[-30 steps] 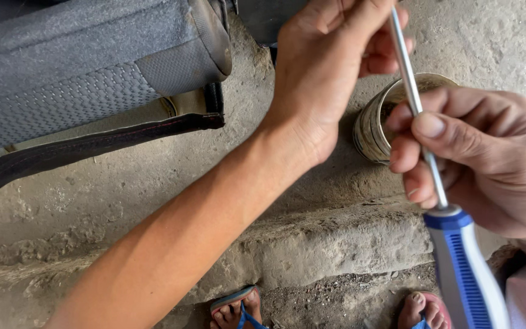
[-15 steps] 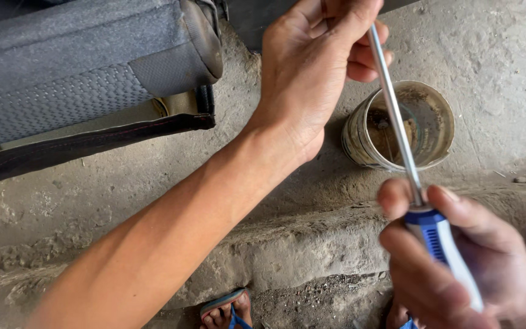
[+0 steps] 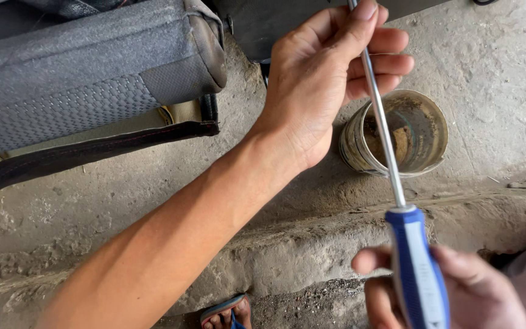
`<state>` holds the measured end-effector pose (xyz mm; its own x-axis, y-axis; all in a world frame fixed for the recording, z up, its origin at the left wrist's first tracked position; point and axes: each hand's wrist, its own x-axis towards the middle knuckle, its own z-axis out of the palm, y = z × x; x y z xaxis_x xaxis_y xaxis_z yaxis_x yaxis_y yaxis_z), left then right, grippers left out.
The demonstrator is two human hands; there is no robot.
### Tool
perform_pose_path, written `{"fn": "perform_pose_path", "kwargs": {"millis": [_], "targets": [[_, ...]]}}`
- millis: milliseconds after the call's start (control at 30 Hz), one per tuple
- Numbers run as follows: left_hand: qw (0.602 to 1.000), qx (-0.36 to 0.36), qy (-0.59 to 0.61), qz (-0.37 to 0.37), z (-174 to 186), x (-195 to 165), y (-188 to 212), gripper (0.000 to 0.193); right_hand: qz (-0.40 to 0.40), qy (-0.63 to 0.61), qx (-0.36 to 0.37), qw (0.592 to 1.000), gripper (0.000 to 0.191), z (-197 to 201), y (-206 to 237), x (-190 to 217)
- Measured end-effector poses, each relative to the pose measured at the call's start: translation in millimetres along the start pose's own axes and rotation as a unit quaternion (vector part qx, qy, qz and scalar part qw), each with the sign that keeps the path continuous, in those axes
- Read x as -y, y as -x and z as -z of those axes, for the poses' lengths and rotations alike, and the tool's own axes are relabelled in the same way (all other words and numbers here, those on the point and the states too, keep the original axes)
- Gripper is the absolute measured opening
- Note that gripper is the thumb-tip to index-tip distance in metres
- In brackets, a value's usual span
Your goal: The person uses a screwdriver to loosen and remove screws from a black plastic bracket attached to the underside of a chair. They detach the bracket and place it into a small bucket on the floor, then continue unscrewing another fastener on the chair frame.
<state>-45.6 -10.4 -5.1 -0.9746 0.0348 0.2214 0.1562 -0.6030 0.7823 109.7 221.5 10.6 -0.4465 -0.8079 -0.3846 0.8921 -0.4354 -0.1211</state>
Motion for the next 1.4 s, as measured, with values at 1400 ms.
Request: {"fn": "perform_pose_path", "kwargs": {"millis": [1400], "targets": [[0.999, 0.035, 0.009, -0.011, -9, 6, 6, 0.027, 0.126, 0.089, -0.005, 0.988, 0.068, -32, -13, 17]]}}
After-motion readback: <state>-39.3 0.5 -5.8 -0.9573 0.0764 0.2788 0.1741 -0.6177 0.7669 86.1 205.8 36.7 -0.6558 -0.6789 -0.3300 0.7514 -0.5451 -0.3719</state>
